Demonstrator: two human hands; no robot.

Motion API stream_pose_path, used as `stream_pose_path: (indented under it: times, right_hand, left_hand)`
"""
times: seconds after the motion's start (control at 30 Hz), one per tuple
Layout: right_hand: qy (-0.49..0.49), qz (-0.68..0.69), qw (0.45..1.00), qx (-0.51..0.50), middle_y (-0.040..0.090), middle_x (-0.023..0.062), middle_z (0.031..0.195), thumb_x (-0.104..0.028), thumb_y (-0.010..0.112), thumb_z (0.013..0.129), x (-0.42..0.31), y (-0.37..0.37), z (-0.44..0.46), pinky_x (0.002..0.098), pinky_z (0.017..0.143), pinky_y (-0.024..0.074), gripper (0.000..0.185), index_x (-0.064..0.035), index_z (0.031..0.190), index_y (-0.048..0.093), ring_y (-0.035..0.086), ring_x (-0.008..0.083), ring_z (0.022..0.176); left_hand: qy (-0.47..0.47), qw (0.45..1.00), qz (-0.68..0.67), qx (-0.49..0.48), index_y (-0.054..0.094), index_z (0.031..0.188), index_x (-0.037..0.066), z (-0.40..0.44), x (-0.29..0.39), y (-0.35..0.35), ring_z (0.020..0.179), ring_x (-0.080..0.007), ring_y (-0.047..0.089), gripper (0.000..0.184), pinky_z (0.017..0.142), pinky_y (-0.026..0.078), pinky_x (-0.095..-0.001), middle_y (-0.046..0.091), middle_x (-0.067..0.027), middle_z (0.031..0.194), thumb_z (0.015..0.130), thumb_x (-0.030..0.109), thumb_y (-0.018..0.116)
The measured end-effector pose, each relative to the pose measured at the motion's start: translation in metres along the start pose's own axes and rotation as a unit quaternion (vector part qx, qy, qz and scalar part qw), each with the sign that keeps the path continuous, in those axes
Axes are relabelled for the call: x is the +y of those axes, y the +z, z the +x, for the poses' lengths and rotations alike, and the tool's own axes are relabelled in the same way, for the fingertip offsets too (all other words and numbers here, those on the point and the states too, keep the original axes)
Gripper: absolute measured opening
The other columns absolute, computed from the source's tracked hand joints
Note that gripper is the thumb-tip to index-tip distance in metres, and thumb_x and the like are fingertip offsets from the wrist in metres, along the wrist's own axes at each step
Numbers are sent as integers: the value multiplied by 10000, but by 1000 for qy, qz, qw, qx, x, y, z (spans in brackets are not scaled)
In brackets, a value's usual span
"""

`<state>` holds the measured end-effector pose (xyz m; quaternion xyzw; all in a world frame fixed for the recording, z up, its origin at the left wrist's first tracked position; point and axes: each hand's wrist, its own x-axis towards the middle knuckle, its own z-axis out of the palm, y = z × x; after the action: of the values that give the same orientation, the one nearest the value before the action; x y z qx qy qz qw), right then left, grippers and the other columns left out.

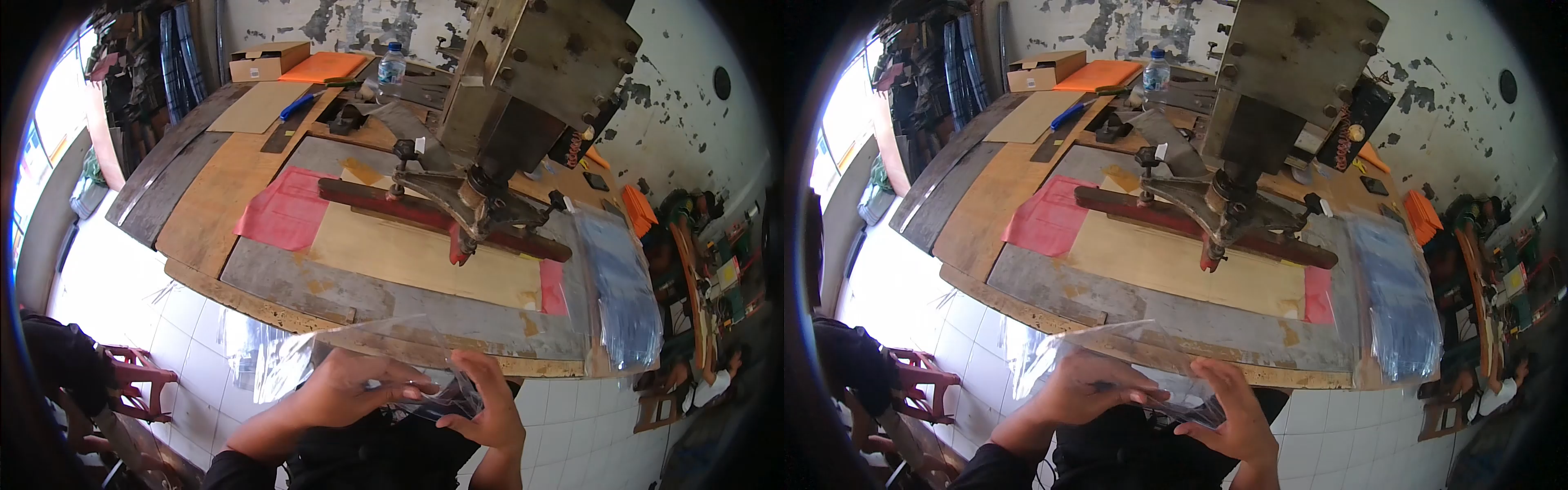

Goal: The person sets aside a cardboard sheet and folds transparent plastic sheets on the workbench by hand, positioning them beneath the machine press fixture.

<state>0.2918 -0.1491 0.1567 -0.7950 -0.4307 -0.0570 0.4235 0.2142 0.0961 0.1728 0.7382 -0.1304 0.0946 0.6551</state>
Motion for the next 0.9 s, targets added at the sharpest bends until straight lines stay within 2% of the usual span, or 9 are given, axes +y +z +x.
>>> stream_pose_path:
  times: [0.1,0.2,0.43,0.5,0.53,0.6,0.67,0.77,0.9]
  right_hand:
    - [135,104,979,-109,644,163,1250,-198,780,914,1,2,-15,338,812,539,596,-58,1439,533,654,259,975]
    - [161,136,975,-71,696,138,1144,-198,738,948,6,8,-22,272,735,512,498,5,1371,571,651,166,880]
    - [197,89,972,-91,671,170,1196,-147,673,982,4,1,-24,327,791,537,482,-53,1434,534,668,261,891]
    - [154,65,982,-94,705,139,1109,-152,671,986,6,3,-26,254,715,517,447,3,1389,557,666,152,845]
    - [153,65,982,-92,705,139,1109,-152,671,986,5,3,-27,254,715,517,447,3,1389,557,666,152,845]
    - [169,78,974,-126,676,182,1182,-217,652,997,4,2,-28,391,826,552,463,-48,1413,540,686,350,948]
    - [179,91,969,-146,678,177,1165,-233,647,1002,2,3,-29,390,823,552,447,-45,1396,550,686,344,947]
    - [205,119,952,-195,676,168,1130,-256,645,1003,-1,-2,-31,387,813,553,420,-45,1357,568,684,337,939]
    - [182,52,939,-287,670,144,1159,-200,770,914,2,-23,-24,308,846,535,490,0,1321,585,680,237,1005]
  left_hand:
    - [-87,996,-16,17,773,1027,26,-1,-2,-9,836,-156,750,129,718,565,-281,782,-72,929,902,53,758]
    - [-130,991,1,39,778,1001,23,1,-4,-10,795,-140,736,111,681,546,-266,772,-56,876,895,54,766]
    - [15,994,88,63,781,960,54,6,-6,0,748,-240,707,131,666,531,-305,750,-101,884,838,87,812]
    - [37,985,131,107,784,960,70,4,-14,12,766,-254,706,146,676,532,-316,748,-110,886,824,104,824]
    - [75,963,185,183,791,961,108,3,-20,19,782,-237,685,165,695,515,-328,731,-78,886,805,132,840]
    - [113,930,236,257,799,962,146,2,-24,25,798,-220,664,185,714,497,-340,713,-45,885,787,160,856]
    - [224,786,474,328,803,954,247,1,-25,27,808,-185,586,205,804,424,-341,628,27,898,762,276,866]
    - [242,697,544,400,796,949,332,2,-26,36,806,-174,515,217,867,345,-326,544,60,910,745,377,855]
    - [329,731,548,240,777,951,267,12,-16,19,804,-128,617,198,876,371,-324,678,52,931,788,367,825]
